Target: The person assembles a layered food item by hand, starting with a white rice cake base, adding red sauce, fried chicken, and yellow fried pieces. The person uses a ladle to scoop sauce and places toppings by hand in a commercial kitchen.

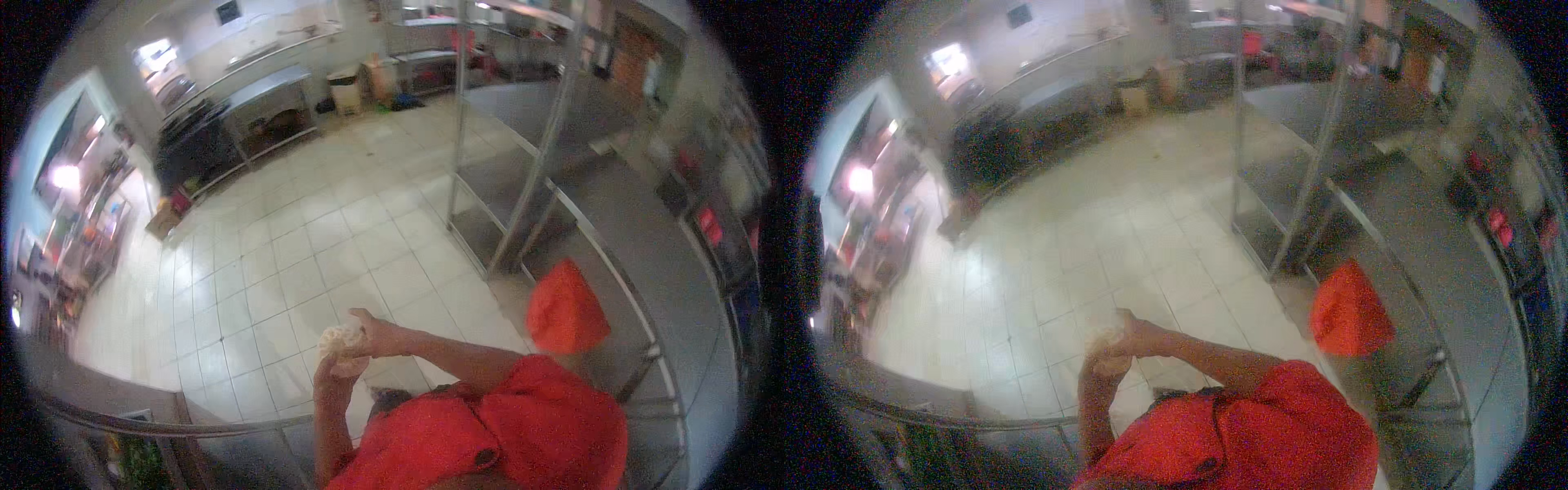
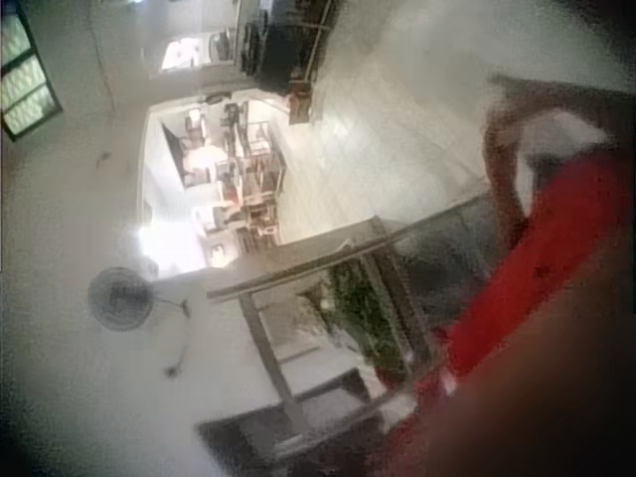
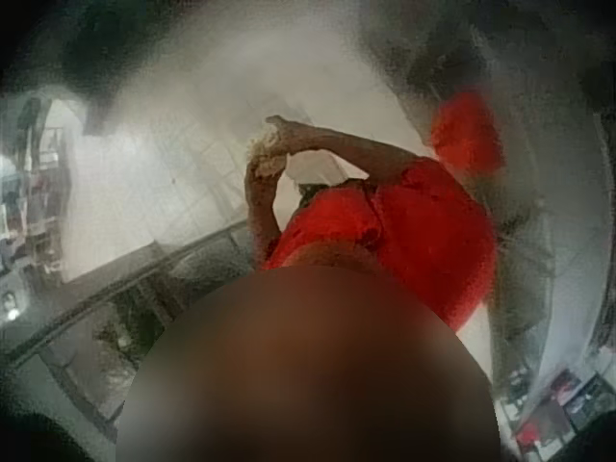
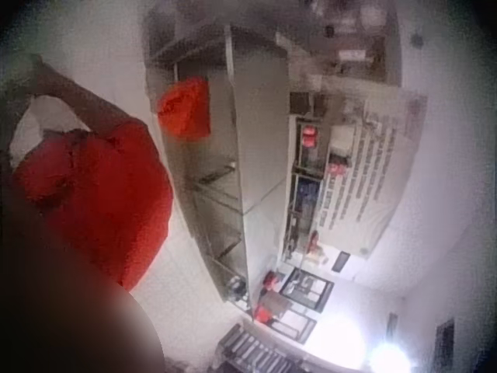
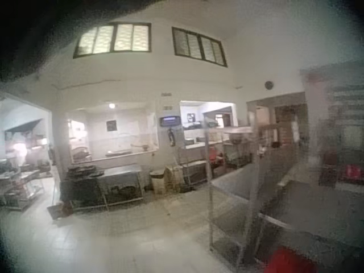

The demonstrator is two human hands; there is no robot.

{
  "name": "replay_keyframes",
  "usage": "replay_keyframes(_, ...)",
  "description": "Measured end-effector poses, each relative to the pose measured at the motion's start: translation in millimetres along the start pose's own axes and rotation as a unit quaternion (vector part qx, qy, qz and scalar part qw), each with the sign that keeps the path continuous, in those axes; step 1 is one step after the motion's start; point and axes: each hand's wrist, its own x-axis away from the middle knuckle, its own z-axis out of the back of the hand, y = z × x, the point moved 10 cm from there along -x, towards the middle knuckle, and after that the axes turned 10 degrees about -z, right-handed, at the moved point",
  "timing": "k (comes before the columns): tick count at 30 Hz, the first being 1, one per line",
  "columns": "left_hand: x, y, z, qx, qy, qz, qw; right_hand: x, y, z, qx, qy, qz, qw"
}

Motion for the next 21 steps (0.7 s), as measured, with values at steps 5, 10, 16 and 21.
replay_keyframes(5,3,-17,-168,0.932,0.230,0.263,-0.099,-122,-15,28,-0.006,0.033,-0.025,0.999)
replay_keyframes(10,6,-50,-267,0.852,0.260,0.291,-0.350,-190,111,41,-0.075,-0.062,-0.272,0.957)
replay_keyframes(16,-10,-80,-377,0.805,0.301,0.343,-0.379,-330,166,93,0.048,-0.120,-0.361,0.923)
replay_keyframes(21,-28,-83,-424,0.722,0.374,0.372,-0.448,-471,128,128,0.190,-0.188,-0.343,0.900)
